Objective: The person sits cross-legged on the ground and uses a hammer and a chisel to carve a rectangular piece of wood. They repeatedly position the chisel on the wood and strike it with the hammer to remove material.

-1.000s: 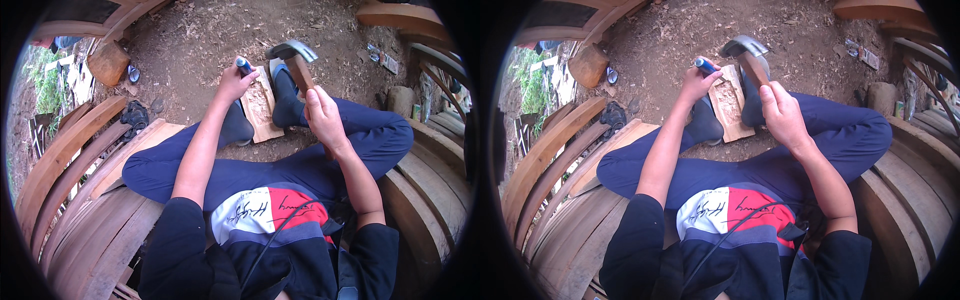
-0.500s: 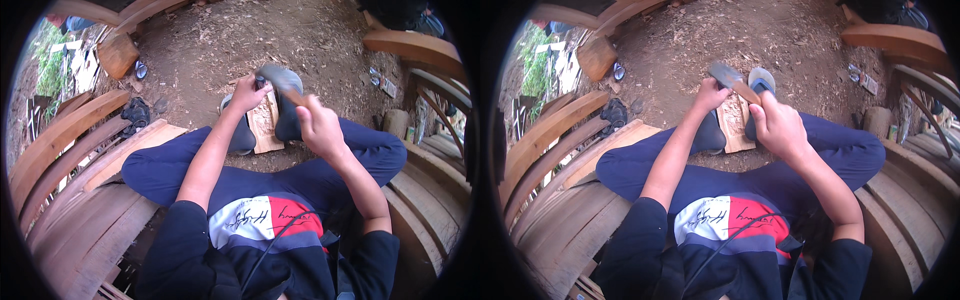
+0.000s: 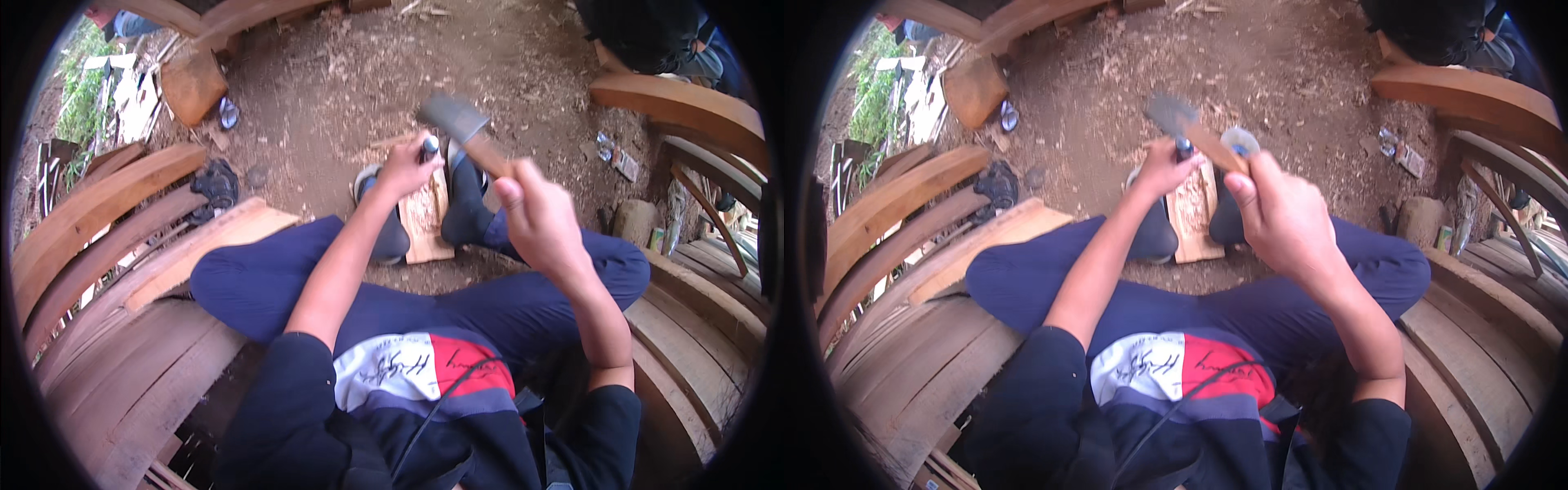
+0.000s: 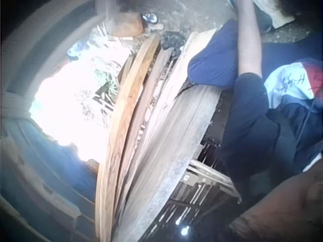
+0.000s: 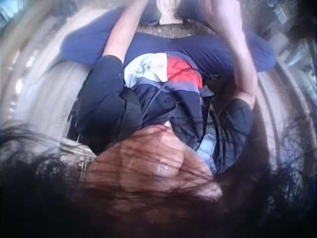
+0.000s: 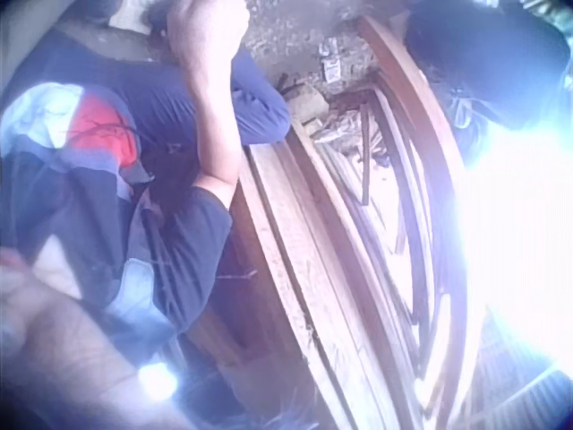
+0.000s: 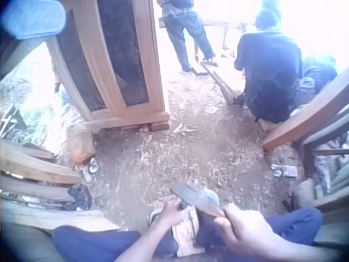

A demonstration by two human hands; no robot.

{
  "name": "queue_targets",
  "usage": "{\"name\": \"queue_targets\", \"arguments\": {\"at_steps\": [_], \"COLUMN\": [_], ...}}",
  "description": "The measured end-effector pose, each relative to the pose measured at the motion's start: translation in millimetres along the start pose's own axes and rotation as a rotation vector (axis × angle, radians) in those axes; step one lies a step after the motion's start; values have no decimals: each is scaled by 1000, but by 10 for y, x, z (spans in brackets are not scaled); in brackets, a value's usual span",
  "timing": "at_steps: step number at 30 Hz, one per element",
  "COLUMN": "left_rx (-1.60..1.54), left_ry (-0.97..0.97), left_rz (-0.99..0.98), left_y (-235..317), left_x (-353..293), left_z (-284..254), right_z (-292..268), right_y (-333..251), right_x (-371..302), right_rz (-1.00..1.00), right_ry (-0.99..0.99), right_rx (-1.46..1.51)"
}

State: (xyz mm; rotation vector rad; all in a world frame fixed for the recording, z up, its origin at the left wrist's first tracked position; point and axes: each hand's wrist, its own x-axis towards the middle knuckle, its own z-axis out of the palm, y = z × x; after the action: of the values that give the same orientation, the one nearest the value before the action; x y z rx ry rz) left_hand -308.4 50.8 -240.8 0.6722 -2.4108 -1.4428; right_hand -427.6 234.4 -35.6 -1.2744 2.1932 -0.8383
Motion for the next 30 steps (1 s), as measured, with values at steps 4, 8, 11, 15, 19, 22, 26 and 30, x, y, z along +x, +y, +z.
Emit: {"name": "queue_targets", "arguments": {"at_steps": [4,8,11,15,19,22,26,30], "left_rx": [-19,10,-26,11,38,-33,-137,-392], "left_ry": [12,-52,85,33,-8,-29,136,254], "left_rz": [76,83,-71,173,138,-41,-288,-549], "left_y": [-259,-21,-394,-24,-3,-89,-338,-444], "left_x": [-48,-96,-144,-25,-41,-39,152,311], "left_z": [81,32,131,24,7,52,40,-50], "right_z": [193,484,296,465,650,602,624,560], "right_y": [8,225,-82,255,597,573,687,833], "right_x": [-113,-225,-195,-237,-490,-467,-493,-509], "right_rz": [-359,162,-107,-209,166,216,449,691], "right_ry": [272,-60,161,280,127,281,304,305], "right_rx": [240,-144,121,36,-59,128,680,976]}}
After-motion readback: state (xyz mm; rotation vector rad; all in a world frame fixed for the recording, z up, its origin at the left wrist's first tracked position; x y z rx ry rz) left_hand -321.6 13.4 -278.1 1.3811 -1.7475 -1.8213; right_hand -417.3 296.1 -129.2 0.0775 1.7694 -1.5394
